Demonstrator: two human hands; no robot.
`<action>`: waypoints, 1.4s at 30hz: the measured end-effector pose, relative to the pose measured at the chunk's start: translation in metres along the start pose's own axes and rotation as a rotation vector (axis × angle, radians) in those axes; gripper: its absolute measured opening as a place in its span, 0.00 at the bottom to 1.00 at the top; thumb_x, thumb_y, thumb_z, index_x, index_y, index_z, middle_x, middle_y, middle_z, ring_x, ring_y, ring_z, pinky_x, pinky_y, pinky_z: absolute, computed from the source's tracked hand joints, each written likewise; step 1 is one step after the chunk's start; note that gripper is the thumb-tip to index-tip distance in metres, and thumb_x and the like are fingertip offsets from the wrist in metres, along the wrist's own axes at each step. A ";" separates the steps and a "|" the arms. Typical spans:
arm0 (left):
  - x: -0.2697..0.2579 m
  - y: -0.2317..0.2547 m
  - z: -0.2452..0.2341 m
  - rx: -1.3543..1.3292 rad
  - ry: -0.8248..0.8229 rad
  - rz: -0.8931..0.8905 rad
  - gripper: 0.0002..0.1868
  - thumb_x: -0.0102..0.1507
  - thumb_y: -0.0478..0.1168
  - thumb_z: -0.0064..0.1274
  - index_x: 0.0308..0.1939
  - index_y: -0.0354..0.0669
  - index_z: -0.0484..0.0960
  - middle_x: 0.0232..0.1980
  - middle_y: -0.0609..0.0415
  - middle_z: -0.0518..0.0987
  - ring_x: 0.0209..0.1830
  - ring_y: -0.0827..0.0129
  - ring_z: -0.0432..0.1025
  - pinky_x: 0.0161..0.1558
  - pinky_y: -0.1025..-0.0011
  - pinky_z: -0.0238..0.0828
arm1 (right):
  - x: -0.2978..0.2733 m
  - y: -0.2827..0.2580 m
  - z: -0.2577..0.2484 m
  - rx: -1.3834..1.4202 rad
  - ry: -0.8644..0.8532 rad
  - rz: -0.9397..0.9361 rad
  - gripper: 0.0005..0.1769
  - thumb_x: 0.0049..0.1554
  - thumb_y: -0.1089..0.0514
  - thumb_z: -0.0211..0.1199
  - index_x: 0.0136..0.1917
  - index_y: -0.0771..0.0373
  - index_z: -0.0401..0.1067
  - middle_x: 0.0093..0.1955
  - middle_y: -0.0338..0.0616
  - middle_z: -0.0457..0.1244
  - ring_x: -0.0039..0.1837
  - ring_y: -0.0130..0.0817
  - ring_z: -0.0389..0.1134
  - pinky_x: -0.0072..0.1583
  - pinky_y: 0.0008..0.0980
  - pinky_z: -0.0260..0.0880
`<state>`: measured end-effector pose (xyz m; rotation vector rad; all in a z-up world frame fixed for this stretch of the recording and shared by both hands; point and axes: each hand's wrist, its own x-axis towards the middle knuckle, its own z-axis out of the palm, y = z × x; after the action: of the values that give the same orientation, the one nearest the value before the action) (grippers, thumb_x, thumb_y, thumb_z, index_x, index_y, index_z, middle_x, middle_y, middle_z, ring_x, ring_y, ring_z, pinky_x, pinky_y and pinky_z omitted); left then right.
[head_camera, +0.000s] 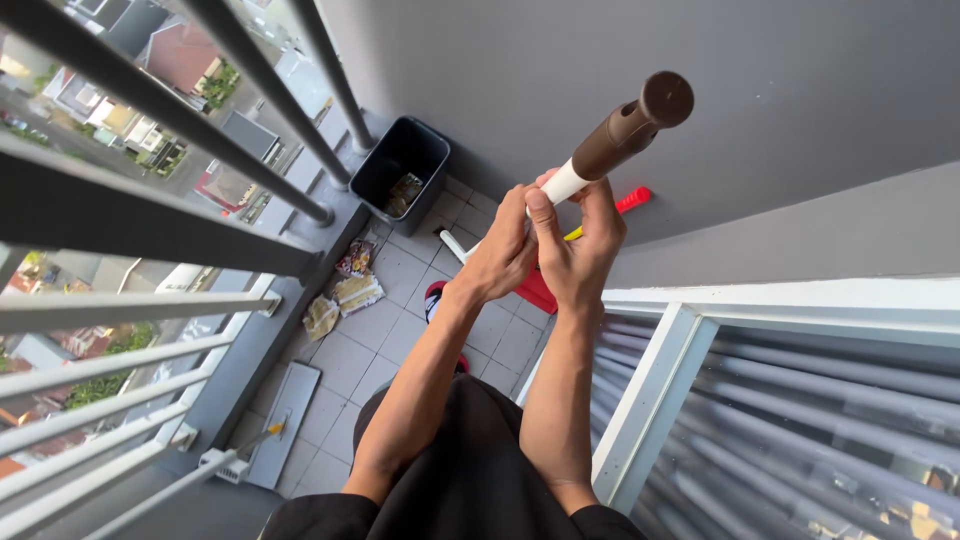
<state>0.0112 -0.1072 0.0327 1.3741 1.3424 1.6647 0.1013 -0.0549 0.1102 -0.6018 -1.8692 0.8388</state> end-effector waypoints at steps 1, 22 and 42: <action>-0.009 -0.002 0.000 0.006 0.012 -0.001 0.24 0.74 0.31 0.41 0.75 0.38 0.61 0.53 0.48 0.70 0.51 0.62 0.69 0.57 0.65 0.68 | -0.006 -0.007 -0.001 0.009 -0.009 -0.004 0.14 0.65 0.56 0.68 0.56 0.67 0.71 0.51 0.44 0.69 0.55 0.35 0.72 0.60 0.36 0.74; -0.159 0.068 -0.032 0.092 0.236 0.093 0.23 0.66 0.27 0.50 0.65 0.36 0.66 0.56 0.46 0.70 0.58 0.59 0.68 0.62 0.64 0.67 | -0.103 -0.122 0.029 0.369 -0.211 0.002 0.14 0.64 0.63 0.68 0.61 0.70 0.70 0.56 0.47 0.67 0.57 0.33 0.71 0.64 0.34 0.74; -0.288 0.063 -0.154 0.150 0.435 -0.076 0.13 0.71 0.32 0.49 0.59 0.39 0.68 0.45 0.47 0.77 0.43 0.60 0.74 0.48 0.63 0.72 | -0.172 -0.198 0.156 0.463 -0.434 0.015 0.11 0.65 0.61 0.66 0.58 0.67 0.73 0.50 0.43 0.68 0.51 0.28 0.70 0.56 0.30 0.73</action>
<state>-0.0410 -0.4340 -0.0016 1.0568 1.7687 1.9143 0.0211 -0.3497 0.1171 -0.1473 -1.9481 1.4457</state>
